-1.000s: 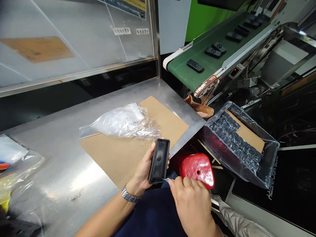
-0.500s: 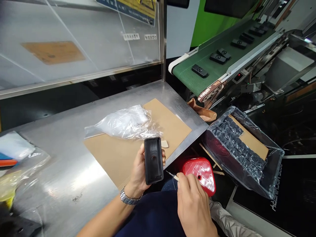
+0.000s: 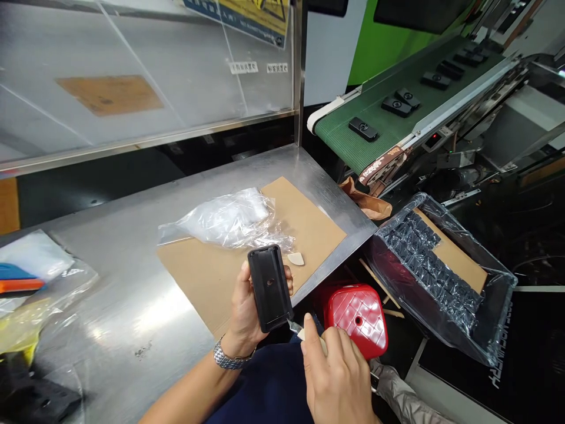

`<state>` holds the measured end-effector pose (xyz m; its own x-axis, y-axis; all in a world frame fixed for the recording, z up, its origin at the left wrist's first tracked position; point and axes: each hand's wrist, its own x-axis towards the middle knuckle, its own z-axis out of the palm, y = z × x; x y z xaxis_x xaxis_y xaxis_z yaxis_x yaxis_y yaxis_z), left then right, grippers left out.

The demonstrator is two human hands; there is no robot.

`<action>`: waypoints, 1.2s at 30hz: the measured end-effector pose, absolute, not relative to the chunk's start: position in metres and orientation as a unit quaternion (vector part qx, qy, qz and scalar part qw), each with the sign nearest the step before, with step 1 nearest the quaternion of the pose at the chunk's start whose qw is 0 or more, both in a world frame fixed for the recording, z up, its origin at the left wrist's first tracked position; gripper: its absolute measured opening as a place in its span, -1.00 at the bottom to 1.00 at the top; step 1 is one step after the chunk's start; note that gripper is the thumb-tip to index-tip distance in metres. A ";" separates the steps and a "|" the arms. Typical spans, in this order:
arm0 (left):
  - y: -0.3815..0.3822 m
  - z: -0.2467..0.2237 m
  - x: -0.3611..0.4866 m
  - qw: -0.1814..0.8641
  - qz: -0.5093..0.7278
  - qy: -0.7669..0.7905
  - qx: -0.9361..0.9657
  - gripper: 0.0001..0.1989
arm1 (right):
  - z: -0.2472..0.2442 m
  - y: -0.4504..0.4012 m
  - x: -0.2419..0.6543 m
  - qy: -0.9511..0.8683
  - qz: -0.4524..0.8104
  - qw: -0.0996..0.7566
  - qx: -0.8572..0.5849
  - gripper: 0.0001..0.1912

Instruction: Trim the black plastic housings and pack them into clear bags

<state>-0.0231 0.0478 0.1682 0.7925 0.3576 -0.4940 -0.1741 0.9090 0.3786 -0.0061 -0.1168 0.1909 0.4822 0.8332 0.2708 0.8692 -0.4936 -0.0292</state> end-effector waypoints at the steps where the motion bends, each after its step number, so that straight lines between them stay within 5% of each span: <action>1: 0.048 0.168 -0.023 0.932 0.146 0.290 0.162 -0.51 | 0.191 -0.117 -0.006 -0.497 -0.113 0.081 -0.857 -0.67; 27: 0.050 0.173 -0.022 0.885 0.119 0.404 0.198 -0.58 | 0.190 -0.117 -0.001 -0.493 -0.145 0.048 -0.857 -0.66; 32: 0.053 0.172 -0.023 0.891 0.075 0.424 0.147 -0.60 | 0.185 -0.117 0.007 -0.485 -0.097 0.130 -0.859 -0.66; 36: 0.054 0.167 -0.026 0.911 0.060 0.394 0.109 -0.58 | 0.173 -0.110 0.007 -0.431 0.062 0.290 -0.852 -0.66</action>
<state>-0.0256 0.0536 0.1672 0.6827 0.1959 -0.7039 -0.0236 0.9688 0.2467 0.0070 -0.1101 0.1727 0.6212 0.7701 0.1454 0.6986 -0.4601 -0.5479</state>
